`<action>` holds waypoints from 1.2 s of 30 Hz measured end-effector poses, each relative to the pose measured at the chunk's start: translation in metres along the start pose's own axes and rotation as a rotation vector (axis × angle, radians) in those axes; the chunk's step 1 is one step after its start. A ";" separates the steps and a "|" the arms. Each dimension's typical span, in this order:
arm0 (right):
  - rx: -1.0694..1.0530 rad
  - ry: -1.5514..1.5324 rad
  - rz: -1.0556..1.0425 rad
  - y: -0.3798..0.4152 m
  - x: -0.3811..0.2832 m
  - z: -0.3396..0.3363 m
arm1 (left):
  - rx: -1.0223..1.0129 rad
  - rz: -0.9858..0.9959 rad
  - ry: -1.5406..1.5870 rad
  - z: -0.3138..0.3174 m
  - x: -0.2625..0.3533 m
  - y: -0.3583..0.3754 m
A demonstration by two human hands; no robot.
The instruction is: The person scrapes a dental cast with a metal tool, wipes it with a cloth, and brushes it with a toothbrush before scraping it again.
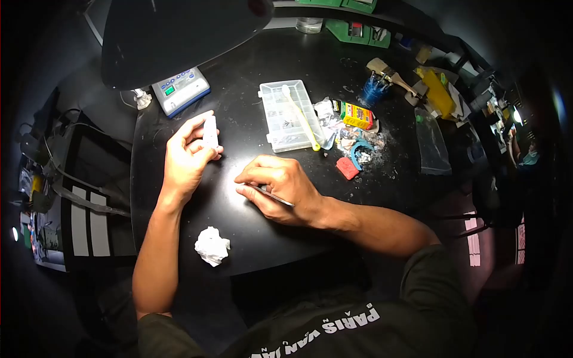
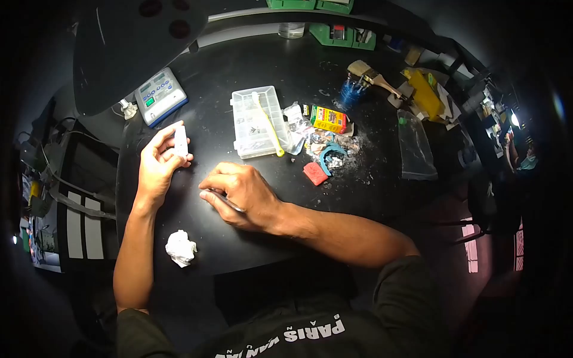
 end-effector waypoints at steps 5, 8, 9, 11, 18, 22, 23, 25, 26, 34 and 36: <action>-0.008 -0.017 0.007 -0.004 -0.003 0.000 | 0.022 -0.005 -0.001 0.003 0.007 0.001; -0.020 -0.008 0.024 -0.005 -0.007 0.001 | 0.022 -0.002 -0.005 0.002 0.006 0.002; -0.025 -0.003 0.034 -0.005 -0.008 0.001 | 0.020 0.000 -0.008 0.001 0.006 0.002; -0.017 -0.012 0.031 -0.006 -0.011 0.001 | 0.019 0.019 -0.020 0.001 0.007 0.001; 0.031 -0.001 0.016 -0.006 -0.008 -0.004 | 0.011 0.011 -0.017 0.005 0.008 0.002; 0.078 0.020 -0.077 -0.010 -0.011 -0.011 | 0.001 0.038 -0.050 0.006 0.011 0.004; 0.105 0.005 -0.067 -0.011 -0.011 -0.013 | -0.023 0.047 -0.042 0.006 0.011 0.004; 0.157 -0.026 -0.045 -0.012 -0.015 -0.017 | -0.071 0.061 -0.026 0.008 0.011 0.005; 0.182 -0.042 -0.041 -0.012 -0.017 -0.019 | -0.093 0.075 -0.018 0.009 0.011 0.005; 0.273 -0.206 -0.037 -0.008 -0.012 -0.022 | -0.259 0.020 0.176 0.023 0.024 0.011; 0.281 -0.203 -0.027 -0.008 -0.012 -0.024 | -0.300 -0.009 0.252 0.024 0.025 0.012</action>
Point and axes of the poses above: each hand's wrist, its own y-axis away from the middle knuckle, its own z-axis out of the palm, x = y × z, the point moved 5 cm from there along -y, towards the middle knuckle, and after that the axes turned 5 degrees about -y, right-handed, at the moved point
